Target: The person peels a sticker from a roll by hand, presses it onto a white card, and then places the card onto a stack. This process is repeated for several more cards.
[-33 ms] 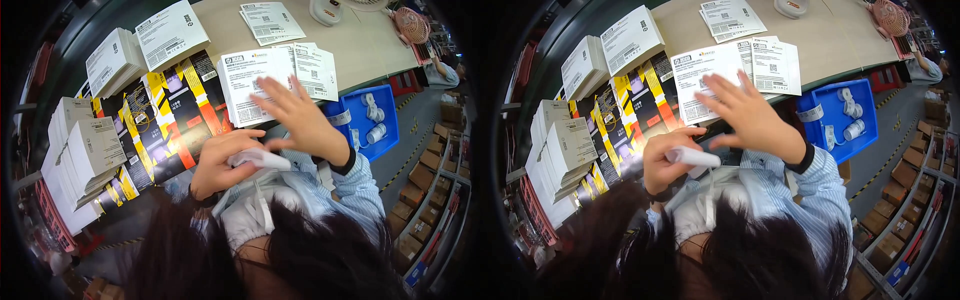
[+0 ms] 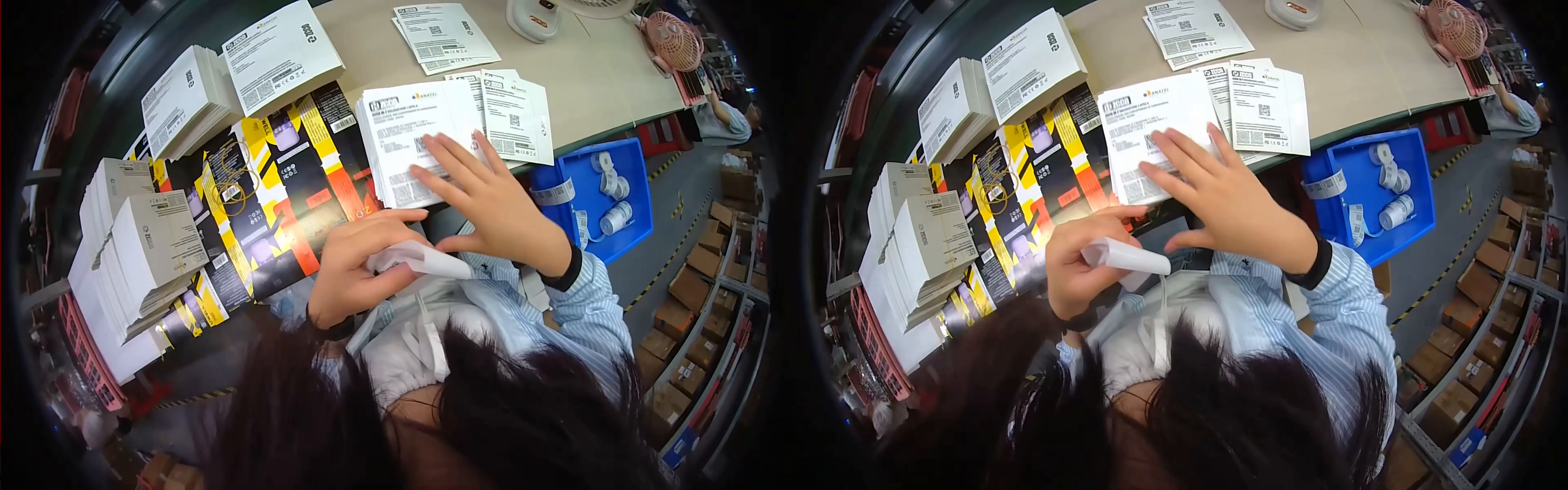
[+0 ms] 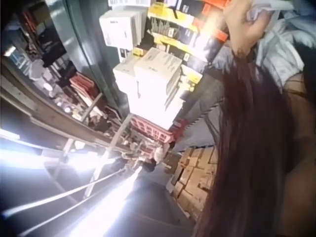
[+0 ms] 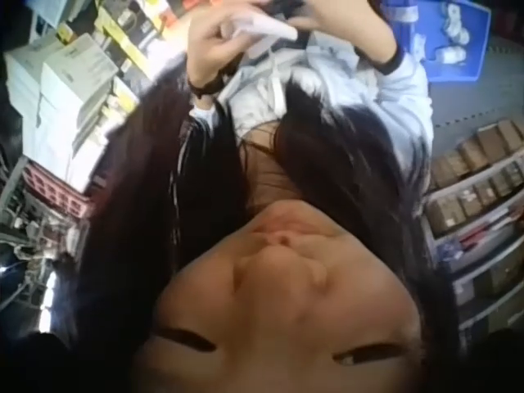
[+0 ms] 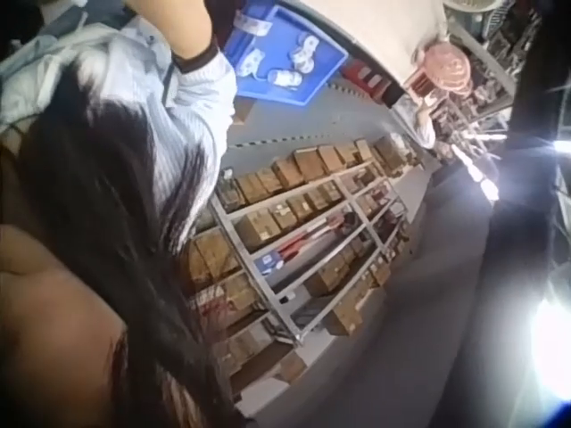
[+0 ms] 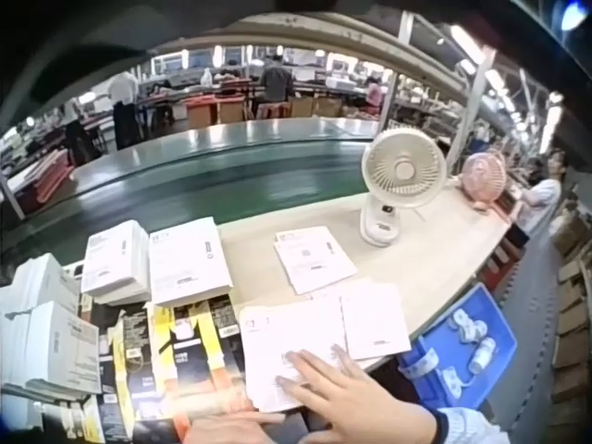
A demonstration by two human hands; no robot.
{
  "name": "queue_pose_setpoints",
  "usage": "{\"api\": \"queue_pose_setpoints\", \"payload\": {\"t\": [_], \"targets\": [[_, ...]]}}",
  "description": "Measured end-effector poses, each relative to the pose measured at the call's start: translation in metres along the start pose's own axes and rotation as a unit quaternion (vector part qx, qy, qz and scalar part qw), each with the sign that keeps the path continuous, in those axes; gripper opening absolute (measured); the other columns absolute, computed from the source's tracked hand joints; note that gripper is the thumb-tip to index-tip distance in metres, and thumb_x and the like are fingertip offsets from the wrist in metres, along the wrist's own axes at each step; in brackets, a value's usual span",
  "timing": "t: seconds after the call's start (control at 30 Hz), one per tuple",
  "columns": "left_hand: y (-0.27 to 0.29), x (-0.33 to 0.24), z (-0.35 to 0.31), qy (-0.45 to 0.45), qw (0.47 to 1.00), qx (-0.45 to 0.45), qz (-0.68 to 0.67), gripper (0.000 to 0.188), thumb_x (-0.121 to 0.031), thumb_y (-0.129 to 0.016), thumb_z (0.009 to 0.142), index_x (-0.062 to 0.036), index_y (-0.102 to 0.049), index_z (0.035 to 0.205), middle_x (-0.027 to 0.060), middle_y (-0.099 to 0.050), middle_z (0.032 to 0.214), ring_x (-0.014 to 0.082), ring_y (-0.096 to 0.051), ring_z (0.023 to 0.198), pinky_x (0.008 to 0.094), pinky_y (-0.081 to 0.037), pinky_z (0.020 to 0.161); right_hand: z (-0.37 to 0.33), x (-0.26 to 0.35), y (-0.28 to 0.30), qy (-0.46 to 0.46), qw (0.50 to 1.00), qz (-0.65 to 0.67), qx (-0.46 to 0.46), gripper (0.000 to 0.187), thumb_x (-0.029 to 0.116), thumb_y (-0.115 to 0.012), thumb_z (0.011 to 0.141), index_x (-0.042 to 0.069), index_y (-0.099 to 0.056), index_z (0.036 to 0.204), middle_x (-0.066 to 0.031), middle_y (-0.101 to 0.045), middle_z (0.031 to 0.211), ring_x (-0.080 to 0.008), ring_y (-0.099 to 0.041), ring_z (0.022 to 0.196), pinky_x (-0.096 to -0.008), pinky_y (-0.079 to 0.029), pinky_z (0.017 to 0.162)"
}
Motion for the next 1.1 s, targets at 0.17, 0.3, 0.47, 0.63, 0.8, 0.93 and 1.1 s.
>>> {"api": "queue_pose_setpoints", "payload": {"t": [0.17,0.3,0.47,0.63,0.8,0.93,1.1], "targets": [[0.016,-0.013,-0.002,-0.034,0.999,-0.018,-0.013,0.019,0.004,-0.062,0.065,-0.0014,-0.062,0.083,0.0106,-0.064,0.084,0.0233,-0.062,0.077,0.0302,-0.048,0.075,-0.039,-0.001,-0.008,0.132,0.989,-0.047,0.040,0.063,0.027,-0.067,0.069,0.010,-0.045,0.126,-0.0133,-0.041,0.133,-0.0270,-0.037,0.125,-0.0501,-0.021,0.105],[0.018,-0.017,0.002,0.047,0.997,-0.065,-0.019,0.020,0.005,-0.063,0.065,-0.0023,-0.062,0.084,0.0093,-0.063,0.085,0.0230,-0.062,0.078,0.0292,-0.048,0.072,-0.022,-0.001,0.031,0.059,0.994,-0.043,-0.083,0.045,0.019,-0.065,0.071,0.009,-0.055,0.114,-0.0115,-0.053,0.122,-0.0238,-0.048,0.116,-0.0463,-0.029,0.102],[0.024,-0.019,0.008,0.009,0.995,-0.080,0.053,0.019,0.006,-0.064,0.064,-0.0025,-0.061,0.081,0.0085,-0.062,0.086,0.0217,-0.060,0.077,0.0290,-0.046,0.069,-0.015,0.009,0.006,0.082,0.992,-0.073,-0.060,0.026,0.012,-0.061,0.075,0.007,-0.062,0.101,-0.0103,-0.059,0.113,-0.0226,-0.056,0.107,-0.0432,-0.038,0.096],[0.043,-0.025,0.007,-0.057,0.975,-0.179,0.120,0.013,0.003,-0.066,0.066,-0.0014,-0.057,0.074,0.0087,-0.062,0.084,0.0194,-0.058,0.071,0.0268,-0.045,0.067,-0.037,0.006,0.036,0.130,0.977,-0.024,-0.165,0.017,0.006,-0.057,0.078,0.007,-0.065,0.092,-0.0086,-0.065,0.099,-0.0225,-0.062,0.096,-0.0413,-0.045,0.089],[0.042,-0.017,0.004,-0.007,0.977,-0.208,0.036,0.019,-0.001,-0.066,0.072,-0.0011,-0.048,0.065,0.0075,-0.060,0.075,0.0144,-0.054,0.063,0.0250,-0.043,0.064,-0.054,-0.019,0.071,0.087,0.954,-0.072,-0.276,0.022,0.007,-0.060,0.076,0.008,-0.065,0.097,-0.0070,-0.067,0.092,-0.0197,-0.063,0.092,-0.0380,-0.046,0.088],[0.035,0.002,0.000,0.079,0.974,-0.208,-0.049,0.024,-0.003,-0.064,0.077,-0.0015,-0.045,0.063,0.0057,-0.058,0.067,0.0103,-0.050,0.059,0.0230,-0.040,0.057,-0.069,-0.070,0.069,0.025,0.924,-0.154,-0.349,0.021,0.011,-0.062,0.077,0.006,-0.065,0.097,-0.0086,-0.066,0.098,-0.0210,-0.062,0.094,-0.0377,-0.046,0.087],[0.028,0.007,0.005,0.081,0.982,-0.173,-0.011,0.026,-0.006,-0.063,0.079,-0.0019,-0.044,0.063,0.0033,-0.055,0.062,0.0072,-0.048,0.055,0.0209,-0.036,0.049,-0.072,-0.090,0.049,0.001,0.953,0.011,-0.303,0.026,0.017,-0.065,0.076,0.002,-0.063,0.097,-0.0126,-0.063,0.101,-0.0244,-0.061,0.094,-0.0368,-0.046,0.085]]}}
Point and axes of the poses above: each hand's wrist, its own z-axis towards the middle knuckle, its own y-axis out of the back of the hand, x = y × z, the point moved 9 cm from there along z, towards the middle knuckle
